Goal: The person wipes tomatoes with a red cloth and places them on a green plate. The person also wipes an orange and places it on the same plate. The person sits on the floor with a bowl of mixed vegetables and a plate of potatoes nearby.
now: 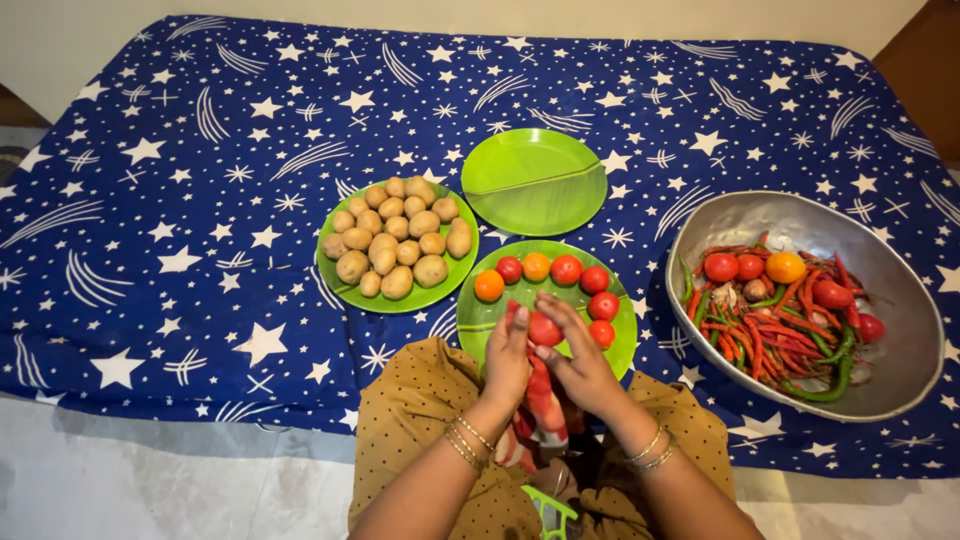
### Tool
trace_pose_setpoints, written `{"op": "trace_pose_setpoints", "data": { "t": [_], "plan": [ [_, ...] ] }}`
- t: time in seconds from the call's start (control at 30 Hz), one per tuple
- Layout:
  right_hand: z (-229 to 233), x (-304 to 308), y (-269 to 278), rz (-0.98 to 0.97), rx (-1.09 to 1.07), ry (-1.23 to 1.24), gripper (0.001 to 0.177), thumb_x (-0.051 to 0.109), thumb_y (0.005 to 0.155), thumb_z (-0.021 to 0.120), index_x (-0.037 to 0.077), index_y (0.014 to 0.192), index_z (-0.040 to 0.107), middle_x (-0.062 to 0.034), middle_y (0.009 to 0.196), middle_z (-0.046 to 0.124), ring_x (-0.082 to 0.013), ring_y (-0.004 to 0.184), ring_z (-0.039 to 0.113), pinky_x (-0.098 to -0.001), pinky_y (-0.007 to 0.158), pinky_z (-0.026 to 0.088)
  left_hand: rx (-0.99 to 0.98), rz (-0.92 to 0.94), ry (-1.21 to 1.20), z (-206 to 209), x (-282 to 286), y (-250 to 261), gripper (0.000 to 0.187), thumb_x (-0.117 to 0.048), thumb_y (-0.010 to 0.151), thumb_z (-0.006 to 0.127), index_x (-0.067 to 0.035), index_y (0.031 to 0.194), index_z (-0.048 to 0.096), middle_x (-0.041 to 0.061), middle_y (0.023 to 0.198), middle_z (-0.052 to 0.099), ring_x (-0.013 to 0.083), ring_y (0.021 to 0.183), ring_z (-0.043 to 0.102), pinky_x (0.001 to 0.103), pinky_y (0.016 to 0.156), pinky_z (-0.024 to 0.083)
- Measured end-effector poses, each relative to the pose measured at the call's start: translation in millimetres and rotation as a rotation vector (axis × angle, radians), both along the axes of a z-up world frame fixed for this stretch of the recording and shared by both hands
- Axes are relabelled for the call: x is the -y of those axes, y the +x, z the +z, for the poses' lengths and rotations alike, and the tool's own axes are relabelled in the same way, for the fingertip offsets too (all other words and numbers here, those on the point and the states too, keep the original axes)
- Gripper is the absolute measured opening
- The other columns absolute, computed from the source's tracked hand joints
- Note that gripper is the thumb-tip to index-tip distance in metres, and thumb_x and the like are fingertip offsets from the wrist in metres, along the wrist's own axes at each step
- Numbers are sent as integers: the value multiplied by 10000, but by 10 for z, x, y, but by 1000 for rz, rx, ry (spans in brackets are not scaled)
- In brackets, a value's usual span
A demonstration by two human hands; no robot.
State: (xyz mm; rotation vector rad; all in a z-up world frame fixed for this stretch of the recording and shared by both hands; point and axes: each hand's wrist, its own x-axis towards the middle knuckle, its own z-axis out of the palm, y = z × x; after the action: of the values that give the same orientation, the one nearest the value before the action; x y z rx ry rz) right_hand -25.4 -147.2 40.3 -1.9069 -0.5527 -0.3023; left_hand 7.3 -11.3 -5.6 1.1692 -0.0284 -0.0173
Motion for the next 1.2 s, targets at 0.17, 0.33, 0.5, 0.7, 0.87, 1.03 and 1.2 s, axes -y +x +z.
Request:
{"op": "trace_pose_setpoints", "data": {
  "t": [0.17, 0.33, 0.5, 0.7, 0.87, 1.03, 1.2],
  "plan": [
    [-436, 30, 226, -180, -348, 367, 603, 73, 852, 729, 52, 1420, 526, -104, 1410, 569, -223, 1173, 601, -387, 969, 549, -91, -60, -406, -179, -31, 24, 205, -259, 1044, 565, -56, 1072, 561, 70, 884, 666, 189, 753, 706, 349, 628, 585],
    [-717, 56, 400, -344, -322, -79, 622, 133, 737, 893, 63, 1296, 629, -132, 1196, 683, -236, 1103, 658, -366, 963, 542, -58, -856, -19, -113, 91, -431, 414, 2, 892, 502, -125, 1279, 578, -7, 987, 700, 91, 656, 650, 235, 541, 521],
    [-641, -233, 378, -164, -44, -340, 620, 144, 735, 837, 91, 1311, 614, -140, 1236, 676, -334, 1094, 620, -417, 960, 515, 138, -1100, 217, 244, 165, -903, 364, -402, 1034, 701, -47, 958, 669, -39, 692, 621, 23, 564, 533, 199, 486, 420],
    [-459, -509, 522, -90, 186, -526, 544, 116, 784, 776, 90, 1305, 620, -147, 1333, 591, -362, 1189, 587, -436, 1002, 500, 44, -945, 119, 445, 45, -837, 278, -380, 991, 698, -103, 1009, 666, -70, 675, 607, 12, 489, 485, 191, 438, 365],
    [-448, -630, 589, -73, 205, -589, 516, 121, 817, 743, 87, 1314, 611, -160, 1316, 584, -356, 1203, 586, -434, 994, 504, -36, -790, -94, 297, 67, -767, 236, -312, 1028, 708, -82, 996, 666, -76, 732, 612, -9, 529, 459, 173, 449, 327],
    [-444, -668, 531, -113, 225, -546, 526, 112, 830, 726, 48, 1334, 593, -180, 1293, 585, -365, 1161, 600, -434, 959, 512, -21, -755, -185, 225, 89, -756, 232, -281, 1061, 695, -65, 984, 657, -61, 845, 666, -9, 687, 547, 170, 585, 410],
    [-464, -689, 565, -172, 269, -586, 383, 125, 847, 724, 50, 1204, 609, -151, 1230, 616, -355, 1118, 620, -428, 923, 528, -49, -766, -188, 211, 73, -775, 224, -274, 1062, 686, -61, 998, 660, -49, 853, 659, 4, 691, 538, 175, 592, 409]
  ]
}}
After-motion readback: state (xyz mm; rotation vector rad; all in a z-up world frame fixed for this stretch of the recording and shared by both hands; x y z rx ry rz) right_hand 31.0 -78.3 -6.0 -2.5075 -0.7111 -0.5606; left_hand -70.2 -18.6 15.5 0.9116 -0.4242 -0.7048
